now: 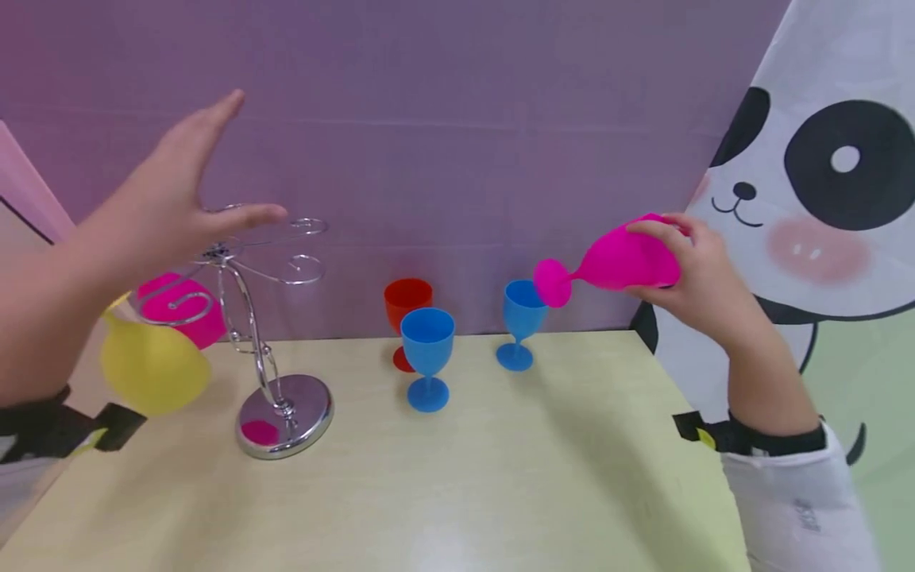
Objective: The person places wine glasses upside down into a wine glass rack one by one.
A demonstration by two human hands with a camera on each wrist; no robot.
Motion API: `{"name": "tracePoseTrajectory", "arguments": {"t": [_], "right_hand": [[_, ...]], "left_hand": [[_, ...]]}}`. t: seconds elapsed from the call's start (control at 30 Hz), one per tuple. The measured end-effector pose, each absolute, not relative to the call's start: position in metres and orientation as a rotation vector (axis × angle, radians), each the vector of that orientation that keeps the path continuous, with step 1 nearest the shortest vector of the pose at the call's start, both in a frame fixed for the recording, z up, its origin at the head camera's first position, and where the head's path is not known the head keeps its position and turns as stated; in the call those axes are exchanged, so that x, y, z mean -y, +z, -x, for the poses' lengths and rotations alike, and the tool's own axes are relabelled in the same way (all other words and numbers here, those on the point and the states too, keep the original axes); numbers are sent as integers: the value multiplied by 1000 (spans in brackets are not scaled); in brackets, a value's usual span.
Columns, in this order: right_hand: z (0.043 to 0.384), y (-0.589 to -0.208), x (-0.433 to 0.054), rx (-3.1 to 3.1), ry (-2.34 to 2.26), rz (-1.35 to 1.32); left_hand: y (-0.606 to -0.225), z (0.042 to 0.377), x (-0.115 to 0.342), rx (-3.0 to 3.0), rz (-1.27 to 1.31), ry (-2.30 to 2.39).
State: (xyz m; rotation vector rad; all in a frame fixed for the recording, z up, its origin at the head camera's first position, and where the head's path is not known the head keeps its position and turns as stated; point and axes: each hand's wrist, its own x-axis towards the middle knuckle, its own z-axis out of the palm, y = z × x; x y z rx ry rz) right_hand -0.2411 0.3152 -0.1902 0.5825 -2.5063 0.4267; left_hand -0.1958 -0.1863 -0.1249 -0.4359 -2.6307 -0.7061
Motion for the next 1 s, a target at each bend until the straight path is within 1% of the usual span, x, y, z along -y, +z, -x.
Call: {"name": "tracePoseTrajectory", "arguments": {"t": [0.33,0.53,0.7,1.0], "right_hand": [[230,-225,-299,2383,646,-617],[222,-251,-282,2274,763,-687],[216,-273,-269,2248,836,-687],[213,-307,-250,2185,1093,-753]], "left_hand": [[-169,163,131,2496,588,-896],[-195,150,106,2423,675,-1041],[-221,149,94,2344,699,-1245],[-287,158,82,2092,647,-1588]]}}
